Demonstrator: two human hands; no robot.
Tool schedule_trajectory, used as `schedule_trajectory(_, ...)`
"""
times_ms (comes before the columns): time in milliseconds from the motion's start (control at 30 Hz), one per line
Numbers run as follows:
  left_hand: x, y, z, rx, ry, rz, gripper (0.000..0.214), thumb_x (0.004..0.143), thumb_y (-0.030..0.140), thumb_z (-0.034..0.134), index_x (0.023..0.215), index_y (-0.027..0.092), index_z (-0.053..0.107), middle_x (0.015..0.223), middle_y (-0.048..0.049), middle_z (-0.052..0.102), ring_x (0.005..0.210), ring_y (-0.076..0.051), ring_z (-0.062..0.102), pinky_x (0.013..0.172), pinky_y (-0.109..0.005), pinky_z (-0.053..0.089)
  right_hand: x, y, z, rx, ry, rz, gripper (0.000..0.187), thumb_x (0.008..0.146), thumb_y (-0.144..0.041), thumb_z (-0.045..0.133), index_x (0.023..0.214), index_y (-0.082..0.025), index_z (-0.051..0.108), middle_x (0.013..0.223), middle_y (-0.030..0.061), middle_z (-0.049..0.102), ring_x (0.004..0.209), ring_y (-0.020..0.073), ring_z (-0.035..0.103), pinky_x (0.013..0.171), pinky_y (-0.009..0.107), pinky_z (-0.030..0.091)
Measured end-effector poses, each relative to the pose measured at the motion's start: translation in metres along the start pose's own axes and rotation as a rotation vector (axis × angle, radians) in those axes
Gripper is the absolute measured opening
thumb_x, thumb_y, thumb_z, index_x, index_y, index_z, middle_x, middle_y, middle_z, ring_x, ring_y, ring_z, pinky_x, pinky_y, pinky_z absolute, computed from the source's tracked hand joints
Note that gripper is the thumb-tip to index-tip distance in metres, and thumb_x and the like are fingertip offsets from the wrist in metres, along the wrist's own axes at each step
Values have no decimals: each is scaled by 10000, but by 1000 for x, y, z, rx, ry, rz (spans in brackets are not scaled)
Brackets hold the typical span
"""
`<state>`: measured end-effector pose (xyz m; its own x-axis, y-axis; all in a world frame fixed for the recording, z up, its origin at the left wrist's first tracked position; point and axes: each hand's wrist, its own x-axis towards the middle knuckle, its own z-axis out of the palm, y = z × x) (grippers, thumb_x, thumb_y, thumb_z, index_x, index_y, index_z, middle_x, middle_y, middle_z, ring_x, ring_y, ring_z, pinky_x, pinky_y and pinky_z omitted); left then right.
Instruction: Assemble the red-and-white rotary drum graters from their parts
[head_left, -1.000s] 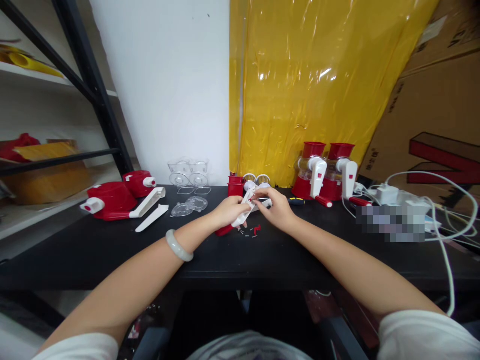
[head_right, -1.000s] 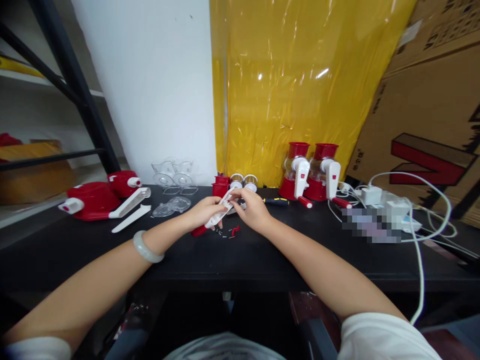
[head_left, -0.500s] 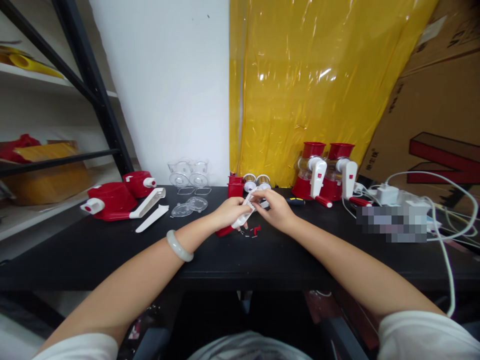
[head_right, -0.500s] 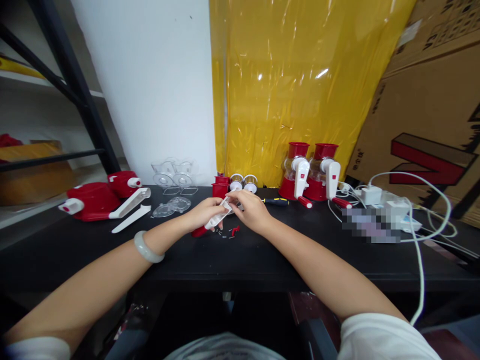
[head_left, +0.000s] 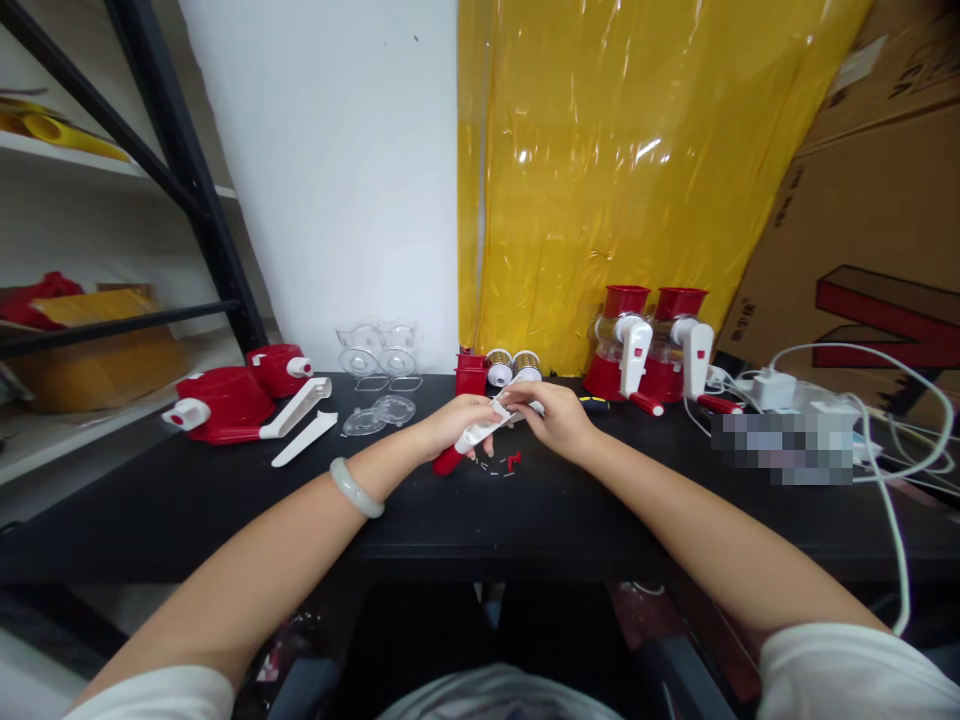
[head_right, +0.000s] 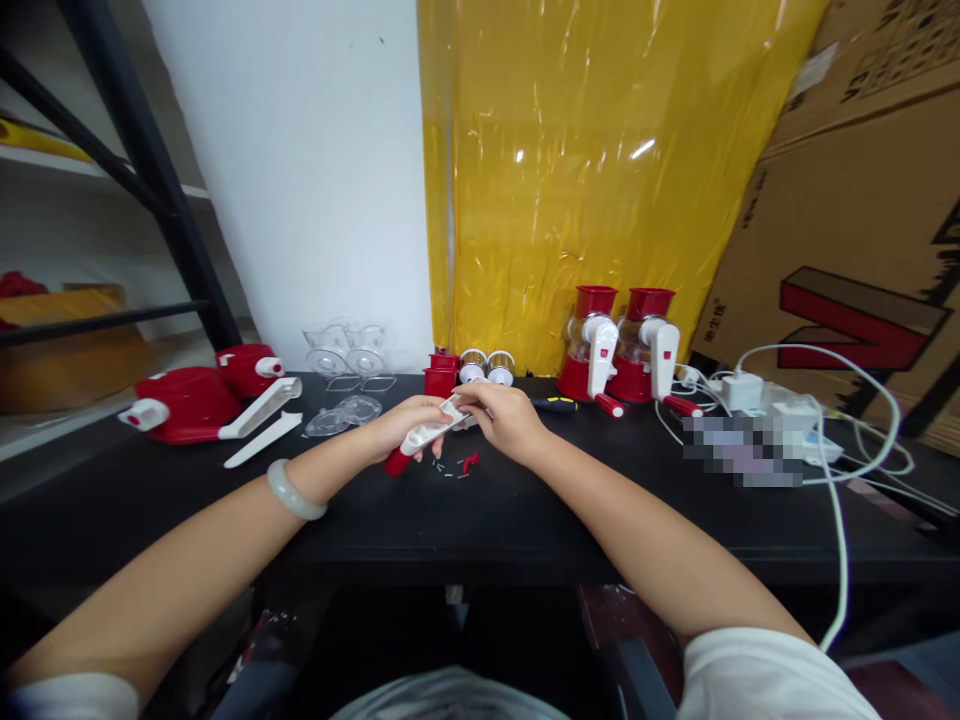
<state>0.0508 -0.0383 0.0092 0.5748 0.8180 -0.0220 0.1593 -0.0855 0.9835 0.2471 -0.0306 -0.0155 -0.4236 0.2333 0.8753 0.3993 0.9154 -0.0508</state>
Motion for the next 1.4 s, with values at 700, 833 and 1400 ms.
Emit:
schedule_trajectory(700,0,-1,7,65,7,17,239,711,336,612,820,154,503,472,-13,610,388,-154,575,357,-207,422,4,-11,1,-20,14,84,127,858,-245,604,984,-236,602,900,60,689,864,214,622,771,393,508)
schedule_trajectory(833,0,-2,7,78,12,28,212,723,313,592,831,154,502,480,-10,613,407,-165,592,364,-216,434,4,-12,0,-27,16,72,102,858,-228,599,959,-233,605,889,60,685,852,213,609,764,392,499)
schedule_trajectory(1400,-2,0,8,79,17,31,207,742,309,612,813,171,474,454,16,599,375,-150,570,392,-218,424,7,-12,-2,-75,-34,47,73,864,-207,576,919,-233,615,844,38,670,851,211,549,800,407,441)
